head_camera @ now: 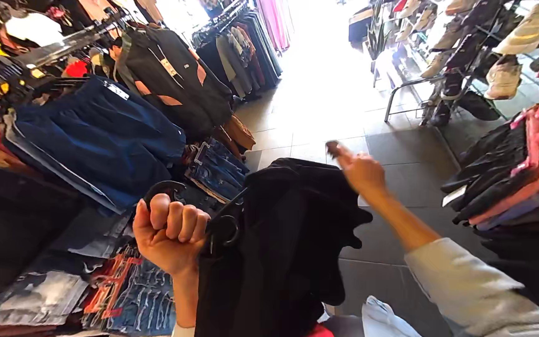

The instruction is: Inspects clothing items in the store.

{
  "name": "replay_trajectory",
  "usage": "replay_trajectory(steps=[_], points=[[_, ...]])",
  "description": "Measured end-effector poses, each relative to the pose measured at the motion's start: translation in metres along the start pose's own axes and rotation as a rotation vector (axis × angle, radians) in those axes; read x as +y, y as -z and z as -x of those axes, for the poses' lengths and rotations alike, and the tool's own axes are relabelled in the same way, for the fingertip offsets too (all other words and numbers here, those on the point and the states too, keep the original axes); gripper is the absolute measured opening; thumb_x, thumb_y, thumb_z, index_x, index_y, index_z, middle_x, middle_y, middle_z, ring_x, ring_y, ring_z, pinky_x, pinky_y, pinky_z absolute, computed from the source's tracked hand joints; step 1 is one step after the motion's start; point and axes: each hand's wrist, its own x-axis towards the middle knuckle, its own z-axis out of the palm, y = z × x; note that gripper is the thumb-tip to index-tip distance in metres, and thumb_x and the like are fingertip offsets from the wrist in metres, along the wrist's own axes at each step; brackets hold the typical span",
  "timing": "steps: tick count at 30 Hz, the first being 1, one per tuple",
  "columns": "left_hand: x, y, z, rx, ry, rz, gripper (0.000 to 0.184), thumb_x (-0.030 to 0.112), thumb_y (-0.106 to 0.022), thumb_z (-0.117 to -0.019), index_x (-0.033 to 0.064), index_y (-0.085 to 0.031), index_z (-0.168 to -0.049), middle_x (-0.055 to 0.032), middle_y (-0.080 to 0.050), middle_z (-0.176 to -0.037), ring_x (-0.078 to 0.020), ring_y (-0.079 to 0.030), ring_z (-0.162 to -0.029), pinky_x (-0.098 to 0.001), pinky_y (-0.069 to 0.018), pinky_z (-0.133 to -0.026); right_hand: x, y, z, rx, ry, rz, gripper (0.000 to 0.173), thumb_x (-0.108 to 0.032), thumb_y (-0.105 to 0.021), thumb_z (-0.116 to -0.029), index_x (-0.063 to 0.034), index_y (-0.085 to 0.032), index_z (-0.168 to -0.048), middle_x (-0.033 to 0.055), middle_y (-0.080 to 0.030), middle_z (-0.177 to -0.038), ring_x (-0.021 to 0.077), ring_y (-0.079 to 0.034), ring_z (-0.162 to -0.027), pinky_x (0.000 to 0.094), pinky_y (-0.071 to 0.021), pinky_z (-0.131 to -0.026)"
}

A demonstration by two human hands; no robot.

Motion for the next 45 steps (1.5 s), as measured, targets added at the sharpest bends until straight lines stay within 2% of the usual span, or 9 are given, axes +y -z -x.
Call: replay_trajectory(steps=[6,11,17,24,31,33,36,41,45], points=[[-0.032,-0.018,-0.009,-0.108,0.122,-0.076,0.049,0.031,-0.029,-0.1091,0.0141,-0.061,-0.076,0.0067,-0.045,-0.048,-0.0028,-0.046,-0.039,-0.0165,-0.0399,-0.040,-0.100,0.007,0.046,-0.009,0.380,-0.347,0.044,-0.025,-0.045,-0.1074,-0.0118,-0.056,-0.148,0.0130,-0.065,-0.100,0.0252,-0.063,-0.087,0.0428,-0.0538,-0.075],[-0.031,-0.020,0.004,-0.121,0.216,-0.105,0.045,0.033,-0.039,-0.1069,0.0164,-0.062,-0.073,0.0085,-0.047,-0.049,-0.0006,-0.046,-0.040,-0.0146,-0.0393,-0.041,0.060,-0.007,0.032,-0.290,-0.082,0.059,0.046,-0.031,-0.046,-0.1094,-0.0212,-0.048,-0.154,0.0276,-0.071,-0.105,0.0491,-0.068,-0.095,0.0713,-0.0493,-0.080],[-0.075,-0.008,0.003,-0.393,0.609,-0.136,0.041,0.037,-0.050,-0.1030,0.0195,-0.061,-0.068,0.0134,-0.046,-0.053,0.0027,-0.048,-0.047,-0.0139,-0.0401,-0.047,-0.053,0.022,0.044,-0.216,0.341,-0.291,0.041,-0.029,-0.047,-0.1075,-0.0190,-0.059,-0.146,0.0117,-0.069,-0.099,0.0244,-0.066,-0.085,0.0456,-0.0557,-0.074],[-0.048,0.007,0.043,-0.590,0.779,-0.065,0.035,0.040,-0.050,-0.1043,0.0215,-0.059,-0.076,0.0166,-0.049,-0.063,0.0067,-0.050,-0.061,-0.0115,-0.0396,-0.060,0.101,0.042,0.033,-0.630,-0.090,0.345,0.044,-0.026,-0.051,-0.1081,-0.0297,-0.052,-0.152,0.0252,-0.070,-0.110,0.0469,-0.066,-0.102,0.0662,-0.0481,-0.085],[-0.068,0.023,0.045,-0.415,0.778,-0.379,0.043,0.046,-0.045,-0.1048,0.0235,-0.061,-0.072,0.0155,-0.049,-0.060,0.0044,-0.052,-0.059,-0.0152,-0.0450,-0.061,-0.019,0.020,0.074,-0.476,0.266,-0.179,0.023,-0.022,-0.065,-0.0987,-0.0278,-0.076,-0.118,0.0133,-0.063,-0.123,0.0266,-0.067,-0.101,0.0473,-0.0594,-0.077],[-0.080,0.040,0.037,-0.311,0.707,-0.488,0.043,0.050,-0.046,-0.1036,0.0247,-0.062,-0.073,0.0142,-0.050,-0.060,0.0027,-0.051,-0.056,-0.0161,-0.0453,-0.058,-0.028,0.001,0.089,-0.395,0.162,-0.188,0.031,-0.017,-0.065,-0.0994,-0.0236,-0.071,-0.129,0.0202,-0.062,-0.124,0.0319,-0.068,-0.099,0.0484,-0.0596,-0.077],[-0.096,0.064,0.031,-0.157,0.613,-0.567,0.042,0.049,-0.044,-0.1045,0.0243,-0.061,-0.076,0.0122,-0.047,-0.058,0.0012,-0.047,-0.051,-0.0147,-0.0426,-0.052,-0.012,-0.022,0.104,-0.408,-0.103,-0.165,0.063,-0.009,-0.050,-0.1055,-0.0226,-0.028,-0.163,0.0274,-0.053,-0.139,0.0374,-0.070,-0.098,0.0533,-0.0596,-0.081],[-0.119,0.087,0.032,-0.057,0.469,-0.738,0.039,0.049,-0.036,-0.1081,0.0243,-0.059,-0.087,0.0108,-0.051,-0.067,0.0000,-0.050,-0.061,-0.0155,-0.0454,-0.062,0.027,-0.047,0.129,-0.377,-0.255,-0.244,0.053,-0.003,-0.042,-0.1045,-0.0233,-0.050,-0.153,0.0290,-0.050,-0.141,0.0369,-0.066,-0.106,0.0504,-0.0572,-0.086],[-0.134,0.092,0.041,-0.020,0.453,-0.855,0.036,0.048,-0.034,-0.1087,0.0204,-0.057,-0.107,0.0098,-0.057,-0.084,-0.0009,-0.055,-0.079,-0.0204,-0.0478,-0.078,0.025,-0.031,0.123,-0.403,-0.437,-0.378,0.075,-0.019,-0.051,-0.1025,-0.0264,-0.012,-0.166,0.0220,-0.058,-0.134,0.0323,-0.067,-0.098,0.0523,-0.0560,-0.083]])
